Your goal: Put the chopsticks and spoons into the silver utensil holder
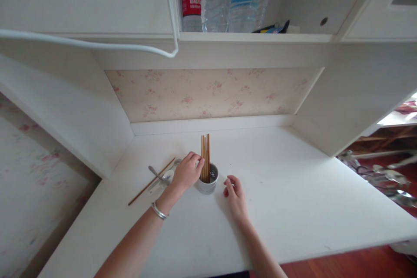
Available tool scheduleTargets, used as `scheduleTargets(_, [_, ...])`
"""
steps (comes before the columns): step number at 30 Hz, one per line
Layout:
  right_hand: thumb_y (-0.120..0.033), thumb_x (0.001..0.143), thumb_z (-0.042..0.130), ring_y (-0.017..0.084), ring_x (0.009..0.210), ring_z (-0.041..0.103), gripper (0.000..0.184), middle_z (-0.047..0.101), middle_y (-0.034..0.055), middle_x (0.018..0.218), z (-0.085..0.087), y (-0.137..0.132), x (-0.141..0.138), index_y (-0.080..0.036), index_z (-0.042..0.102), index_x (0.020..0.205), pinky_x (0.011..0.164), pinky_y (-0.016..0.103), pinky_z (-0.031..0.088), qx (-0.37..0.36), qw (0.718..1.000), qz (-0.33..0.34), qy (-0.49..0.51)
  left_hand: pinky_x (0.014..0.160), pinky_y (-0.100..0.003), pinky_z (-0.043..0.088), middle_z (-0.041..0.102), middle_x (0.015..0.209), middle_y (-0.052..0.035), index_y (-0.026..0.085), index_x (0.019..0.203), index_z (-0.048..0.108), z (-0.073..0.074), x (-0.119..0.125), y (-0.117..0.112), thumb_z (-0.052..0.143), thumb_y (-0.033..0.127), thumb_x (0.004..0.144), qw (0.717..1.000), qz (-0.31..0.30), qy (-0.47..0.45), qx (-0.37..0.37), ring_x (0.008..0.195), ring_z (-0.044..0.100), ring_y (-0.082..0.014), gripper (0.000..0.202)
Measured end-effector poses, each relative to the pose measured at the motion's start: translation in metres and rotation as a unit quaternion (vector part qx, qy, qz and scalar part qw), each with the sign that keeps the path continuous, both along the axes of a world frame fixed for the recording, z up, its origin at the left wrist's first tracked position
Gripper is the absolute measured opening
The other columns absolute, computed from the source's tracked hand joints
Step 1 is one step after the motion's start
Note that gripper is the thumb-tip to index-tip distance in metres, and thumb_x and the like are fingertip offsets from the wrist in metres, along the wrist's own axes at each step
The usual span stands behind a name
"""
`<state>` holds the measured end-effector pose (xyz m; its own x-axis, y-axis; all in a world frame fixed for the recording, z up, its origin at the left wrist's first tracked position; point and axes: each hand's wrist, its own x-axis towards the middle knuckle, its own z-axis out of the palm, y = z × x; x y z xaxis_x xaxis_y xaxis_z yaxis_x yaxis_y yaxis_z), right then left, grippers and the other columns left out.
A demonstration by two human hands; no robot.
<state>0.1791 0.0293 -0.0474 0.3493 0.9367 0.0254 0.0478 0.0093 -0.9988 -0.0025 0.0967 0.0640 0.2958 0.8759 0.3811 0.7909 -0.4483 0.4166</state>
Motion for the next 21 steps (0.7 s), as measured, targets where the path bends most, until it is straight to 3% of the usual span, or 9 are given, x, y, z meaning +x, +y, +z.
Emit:
scheduleTargets(11, [-0.052,0.086,0.050,0.012,0.054,0.052,0.039,0.056,-0.0038,0.064,0.000,0.001,0.000,-0.019,0.054,0.106,0.053,0.024,0.041,0.000,1.000,-0.004,0.000,0.069,-0.024,0.044,0.061,0.095,-0.0026,0.021,0.087,0.058,-0.001,0.001,-0.001,0.035,0.037,0.095,1.000,0.015,0.022,-0.015,0.080,0.061,-0.0131,0.029])
scheduleTargets(17, [-0.050,0.086,0.050,0.012,0.055,0.052,0.036,0.056,-0.0041,0.064,0.001,-0.001,0.000,-0.020,0.054,0.106,0.055,0.023,0.041,-0.002,1.000,-0.005,-0.009,0.070,-0.026,0.044,0.061,0.094,-0.0033,0.020,0.088,0.059,-0.002,-0.001,-0.005,0.038,0.040,0.093,1.000,0.006,-0.013,-0.024,0.077,0.060,-0.0138,0.029])
scheduleTargets(21, [-0.052,0.084,0.052,0.012,0.054,0.051,0.040,0.057,-0.0031,0.069,0.002,0.000,0.000,-0.019,0.054,0.106,0.053,0.023,0.040,0.007,1.000,-0.017,0.011,0.071,-0.028,0.044,0.060,0.092,-0.0036,0.020,0.088,0.057,-0.003,-0.008,-0.020,0.040,0.043,0.092,0.998,0.030,-0.056,-0.021,0.073,0.057,-0.0145,0.029])
